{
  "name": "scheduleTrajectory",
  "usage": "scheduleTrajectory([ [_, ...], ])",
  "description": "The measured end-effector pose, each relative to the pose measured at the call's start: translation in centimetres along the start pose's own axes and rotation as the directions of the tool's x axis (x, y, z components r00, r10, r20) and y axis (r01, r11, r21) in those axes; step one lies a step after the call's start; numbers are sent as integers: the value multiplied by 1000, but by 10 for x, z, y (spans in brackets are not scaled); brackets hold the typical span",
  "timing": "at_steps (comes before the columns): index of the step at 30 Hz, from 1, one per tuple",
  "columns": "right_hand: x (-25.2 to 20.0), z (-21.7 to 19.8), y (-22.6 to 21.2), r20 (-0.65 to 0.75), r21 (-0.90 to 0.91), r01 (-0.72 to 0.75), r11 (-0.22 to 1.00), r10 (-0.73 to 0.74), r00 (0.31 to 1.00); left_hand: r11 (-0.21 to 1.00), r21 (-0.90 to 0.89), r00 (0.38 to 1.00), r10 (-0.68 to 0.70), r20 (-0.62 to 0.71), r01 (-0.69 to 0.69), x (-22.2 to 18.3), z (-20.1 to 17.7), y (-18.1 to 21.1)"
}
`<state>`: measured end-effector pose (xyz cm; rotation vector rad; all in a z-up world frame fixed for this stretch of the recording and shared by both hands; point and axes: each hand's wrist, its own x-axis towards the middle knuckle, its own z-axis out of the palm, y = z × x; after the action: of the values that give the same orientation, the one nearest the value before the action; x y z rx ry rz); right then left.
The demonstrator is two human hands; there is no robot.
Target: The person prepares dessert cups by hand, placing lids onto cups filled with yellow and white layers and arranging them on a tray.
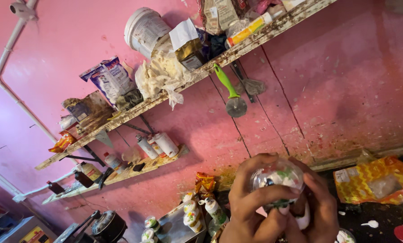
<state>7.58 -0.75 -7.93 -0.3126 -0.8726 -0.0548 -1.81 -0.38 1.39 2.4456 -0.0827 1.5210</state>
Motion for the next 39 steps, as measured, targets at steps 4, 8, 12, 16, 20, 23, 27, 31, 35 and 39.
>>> scheduleTrajectory([
  [4, 9, -1, -7, 70, 53, -44, 998, 40, 997, 999, 41, 998, 7, 58, -10, 4, -6, 1],
  [8, 10, -3, -13, 87, 130, -106, 986, 95, 992, 992, 124, 995, 2, 105, -15, 8, -10, 9],
  [12, 13, -15, -6, 153, 119, -96, 988, 77, 985, 978, 207, 989, -13, 149, -18, 12, -15, 18],
  [16, 20, -34, 5, 178, 31, -140, 990, 133, 975, 962, 259, 982, 37, 188, -86, 22, -18, 16],
  [20, 32, -45, 8, 159, 145, -188, 971, 165, 973, 994, 93, 976, 39, 214, -61, 28, -26, 7],
  [23, 38, -49, 4, 128, 139, -261, 955, 244, 961, 997, 38, 971, 58, 233, -68, 27, -31, -4],
  [27, 43, -46, 2, 173, 274, -340, 900, 302, 938, 999, -25, 983, 32, 181, -28, 23, -23, -21],
  [31, 37, -32, 1, 142, 296, -340, 893, 310, 940, 979, -202, 1000, 2, -10, -4, 11, -1, -28],
  [35, 41, -19, 1, 371, -482, 500, 720, -349, 860, 936, -350, 985, -18, -171, -43, 5, 22, -30],
  [39, 37, -26, -3, 69, 127, -344, 930, 337, 939, 929, -364, 973, -19, -229, -68, 2, 29, -30],
])
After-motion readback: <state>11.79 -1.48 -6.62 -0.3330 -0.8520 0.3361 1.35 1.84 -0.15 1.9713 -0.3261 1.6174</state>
